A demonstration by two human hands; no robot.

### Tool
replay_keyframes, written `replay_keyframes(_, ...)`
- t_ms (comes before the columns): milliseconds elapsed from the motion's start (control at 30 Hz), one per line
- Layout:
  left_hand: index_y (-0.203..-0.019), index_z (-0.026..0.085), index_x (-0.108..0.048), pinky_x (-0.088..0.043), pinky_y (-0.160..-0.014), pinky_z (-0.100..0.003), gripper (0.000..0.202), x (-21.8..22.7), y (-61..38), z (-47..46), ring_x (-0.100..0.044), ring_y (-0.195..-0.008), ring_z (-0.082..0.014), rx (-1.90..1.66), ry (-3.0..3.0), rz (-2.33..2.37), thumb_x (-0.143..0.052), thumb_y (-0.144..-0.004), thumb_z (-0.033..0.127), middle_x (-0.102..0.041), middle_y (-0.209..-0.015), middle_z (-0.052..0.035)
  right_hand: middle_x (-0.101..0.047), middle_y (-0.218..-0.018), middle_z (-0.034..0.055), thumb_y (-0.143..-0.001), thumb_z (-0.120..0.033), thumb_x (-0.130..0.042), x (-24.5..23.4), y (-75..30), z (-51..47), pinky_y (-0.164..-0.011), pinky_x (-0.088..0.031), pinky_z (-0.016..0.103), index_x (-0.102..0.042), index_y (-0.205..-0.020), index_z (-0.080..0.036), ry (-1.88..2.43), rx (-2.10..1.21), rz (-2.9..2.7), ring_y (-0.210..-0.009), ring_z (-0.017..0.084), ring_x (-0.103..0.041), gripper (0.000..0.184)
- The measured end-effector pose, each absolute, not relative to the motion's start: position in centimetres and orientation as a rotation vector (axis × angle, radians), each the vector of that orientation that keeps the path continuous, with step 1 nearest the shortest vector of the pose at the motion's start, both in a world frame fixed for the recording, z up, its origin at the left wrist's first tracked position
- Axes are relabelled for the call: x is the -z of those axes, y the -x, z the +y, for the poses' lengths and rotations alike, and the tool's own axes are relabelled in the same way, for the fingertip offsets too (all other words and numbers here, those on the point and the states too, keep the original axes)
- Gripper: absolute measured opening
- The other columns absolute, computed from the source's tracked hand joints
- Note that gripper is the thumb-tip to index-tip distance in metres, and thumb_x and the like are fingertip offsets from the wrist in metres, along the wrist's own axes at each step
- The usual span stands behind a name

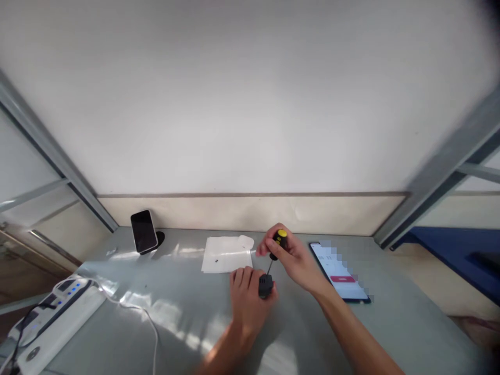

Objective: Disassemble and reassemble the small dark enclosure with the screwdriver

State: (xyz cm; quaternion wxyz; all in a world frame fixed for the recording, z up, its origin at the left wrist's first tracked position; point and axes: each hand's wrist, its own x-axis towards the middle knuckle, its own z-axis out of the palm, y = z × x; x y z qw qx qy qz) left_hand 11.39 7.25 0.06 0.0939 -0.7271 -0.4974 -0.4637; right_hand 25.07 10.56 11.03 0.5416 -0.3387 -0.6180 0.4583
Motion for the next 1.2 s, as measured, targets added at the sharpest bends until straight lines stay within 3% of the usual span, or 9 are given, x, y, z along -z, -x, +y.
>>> replay_keyframes(100, -0.085, 0.023, -0.064, -0.045, -0.075, -0.037, 0.014, 0.0, -11.4, 7.3, -0.061, -0.075, -0.0222, 1.368, 2.145, -1.461, -0.074, -0.075, 0.020, -0.064, -0.076, -0.0016, -0.045, -0.065, -0.0083, -0.101, -0.059, -0.057, -10.4, -23.8, 10.7, -0.050, -0.033, 0.027, -0.056, -0.112, -0.027, 0.692, -1.176, -1.378, -0.051, 0.013, -0.036, 0.034)
replay_keyframes(200, -0.087, 0.023, -0.066, -0.045, -0.076, -0.036, 0.014, -0.1, -11.4, 7.2, -0.060, -0.076, -0.0220, 1.378, 2.152, -1.443, -0.074, -0.075, 0.020, -0.065, -0.077, -0.0017, -0.045, -0.072, -0.0054, -0.106, -0.064, -0.042, -10.0, -23.2, 10.4, -0.053, -0.036, 0.029, -0.055, -0.128, -0.026, 0.658, -1.153, -1.312, -0.055, 0.014, -0.039, 0.046)
replay_keyframes(433, -0.089, 0.024, -0.071, -0.046, -0.077, -0.038, 0.016, -0.1, -11.3, 7.1, -0.061, -0.078, -0.0222, 1.368, 2.166, -1.439, -0.076, -0.075, 0.021, -0.065, -0.078, -0.0018, -0.060, -0.085, -0.0037, -0.096, -0.047, -0.071, -10.6, -23.4, 9.8, -0.057, -0.045, 0.026, -0.047, -0.097, -0.029, 0.718, -1.019, -1.213, -0.063, 0.013, -0.055, 0.031)
replay_keyframes(533, -0.090, 0.025, -0.072, -0.046, -0.077, -0.038, 0.016, -0.1, -11.3, 7.1, -0.061, -0.077, -0.0222, 1.364, 2.169, -1.436, -0.076, -0.076, 0.021, -0.065, -0.078, -0.0018, -0.047, -0.072, -0.0080, -0.101, -0.056, -0.061, -9.9, -23.6, 10.1, -0.049, -0.035, 0.025, -0.049, -0.106, -0.030, 0.700, -1.069, -1.218, -0.051, 0.011, -0.038, 0.029)
replay_keyframes(633, -0.091, 0.025, -0.073, -0.046, -0.077, -0.038, 0.015, -0.1, -11.2, 7.1, -0.060, -0.078, -0.0222, 1.359, 2.178, -1.436, -0.077, -0.077, 0.021, -0.066, -0.079, -0.0019, -0.046, -0.073, -0.0056, -0.106, -0.061, -0.044, -9.9, -23.6, 10.2, -0.054, -0.041, 0.029, -0.055, -0.120, -0.029, 0.704, -1.080, -1.235, -0.055, 0.014, -0.041, 0.037)
replay_keyframes(800, -0.090, 0.025, -0.074, -0.045, -0.076, -0.038, 0.015, -0.2, -11.2, 7.1, -0.059, -0.078, -0.0227, 1.349, 2.175, -1.434, -0.078, -0.076, 0.022, -0.066, -0.079, -0.0019, -0.065, -0.108, 0.0030, -0.098, -0.048, -0.068, -11.3, -23.7, 9.5, -0.069, -0.053, 0.031, -0.055, -0.094, -0.026, 0.740, -1.009, -1.233, -0.075, 0.014, -0.064, 0.026)
replay_keyframes(967, -0.091, 0.026, -0.075, -0.044, -0.076, -0.039, 0.016, -0.3, -11.2, 7.1, -0.058, -0.078, -0.0226, 1.330, 2.176, -1.438, -0.079, -0.076, 0.021, -0.067, -0.079, -0.0014, -0.051, -0.069, -0.0080, -0.099, -0.051, -0.067, -10.4, -23.4, 9.6, -0.049, -0.037, 0.023, -0.052, -0.094, -0.027, 0.746, -1.033, -1.222, -0.049, 0.010, -0.042, 0.029)
replay_keyframes(1100, -0.090, 0.026, -0.074, -0.044, -0.077, -0.039, 0.016, -0.3, -11.2, 7.1, -0.058, -0.079, -0.0221, 1.341, 2.182, -1.437, -0.079, -0.076, 0.021, -0.068, -0.080, -0.0011, -0.049, -0.073, -0.0047, -0.105, -0.061, -0.047, -10.0, -23.1, 9.8, -0.053, -0.042, 0.028, -0.061, -0.118, -0.026, 0.747, -1.036, -1.232, -0.055, 0.013, -0.044, 0.040)
replay_keyframes(1200, -0.089, 0.026, -0.074, -0.045, -0.077, -0.040, 0.016, -0.3, -11.2, 7.1, -0.058, -0.079, -0.0225, 1.325, 2.196, -1.437, -0.081, -0.075, 0.021, -0.068, -0.080, -0.0010, -0.061, -0.088, 0.0004, -0.099, -0.054, -0.063, -10.7, -22.8, 9.6, -0.064, -0.051, 0.030, -0.065, -0.102, -0.026, 0.765, -0.980, -1.248, -0.068, 0.015, -0.058, 0.028)
